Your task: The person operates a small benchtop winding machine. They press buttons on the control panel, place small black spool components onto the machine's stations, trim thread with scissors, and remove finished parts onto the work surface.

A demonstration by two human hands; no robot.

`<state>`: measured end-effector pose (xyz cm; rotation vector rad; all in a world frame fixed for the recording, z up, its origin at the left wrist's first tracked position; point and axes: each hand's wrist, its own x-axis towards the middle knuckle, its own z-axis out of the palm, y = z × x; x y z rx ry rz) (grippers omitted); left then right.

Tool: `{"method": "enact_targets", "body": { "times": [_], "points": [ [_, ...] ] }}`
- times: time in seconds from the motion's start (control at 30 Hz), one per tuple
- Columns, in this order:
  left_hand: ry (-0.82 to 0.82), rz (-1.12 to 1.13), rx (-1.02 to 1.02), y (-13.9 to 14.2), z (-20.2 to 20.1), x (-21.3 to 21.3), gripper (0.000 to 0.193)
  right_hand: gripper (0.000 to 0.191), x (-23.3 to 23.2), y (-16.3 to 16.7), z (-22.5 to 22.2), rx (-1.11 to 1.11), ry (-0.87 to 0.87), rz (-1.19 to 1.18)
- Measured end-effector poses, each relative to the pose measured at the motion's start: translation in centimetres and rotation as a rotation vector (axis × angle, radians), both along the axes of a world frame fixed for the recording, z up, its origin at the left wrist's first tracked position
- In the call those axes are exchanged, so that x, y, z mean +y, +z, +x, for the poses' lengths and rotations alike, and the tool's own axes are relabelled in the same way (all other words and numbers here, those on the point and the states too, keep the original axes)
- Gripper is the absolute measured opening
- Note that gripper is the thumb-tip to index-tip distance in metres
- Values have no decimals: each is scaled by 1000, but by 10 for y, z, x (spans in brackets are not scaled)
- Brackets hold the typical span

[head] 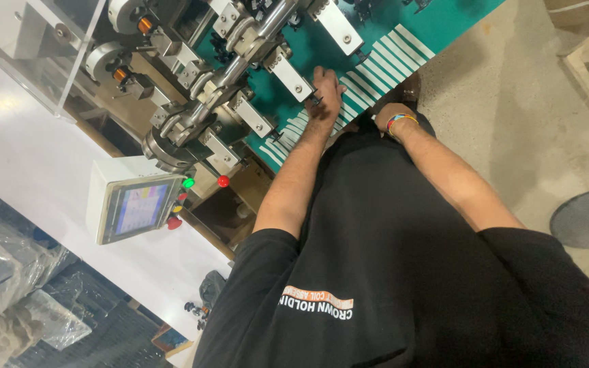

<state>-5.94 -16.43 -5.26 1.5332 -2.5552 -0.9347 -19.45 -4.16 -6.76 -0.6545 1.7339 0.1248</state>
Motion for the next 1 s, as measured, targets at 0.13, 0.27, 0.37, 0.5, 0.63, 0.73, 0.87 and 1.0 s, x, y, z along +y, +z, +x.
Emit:
{"method": "enact_targets", "body": {
  "times": [0.13, 0.27, 0.37, 0.5, 0.63, 0.73, 0.87, 1.0],
  "points": [
    [-23, -97, 65, 7, 2, 1, 26, 42, 16, 0, -10, 137, 105, -230],
    [31, -183, 446, 11, 28, 21, 42, 43, 55, 11, -13, 72, 7, -527],
    [92, 130, 319, 7, 42, 40, 35, 48, 73, 22, -14, 55, -97, -682],
    [-2, 537, 288, 1, 38, 56, 45, 43, 71, 31, -8, -168, -112, -774],
    [-32, 661, 183, 5, 23, 51, 32, 45, 55, 26, 1, -217, -24, -838],
    [-8, 358, 186, 14, 21, 37, 28, 39, 48, 23, 5, -165, -35, -689],
    [135, 262, 332, 27, 25, 21, 19, 39, 46, 24, 8, -214, -227, -576],
    [109, 34, 158, 24, 15, 10, 17, 42, 42, 22, 9, -238, -313, -564]
  ]
}}
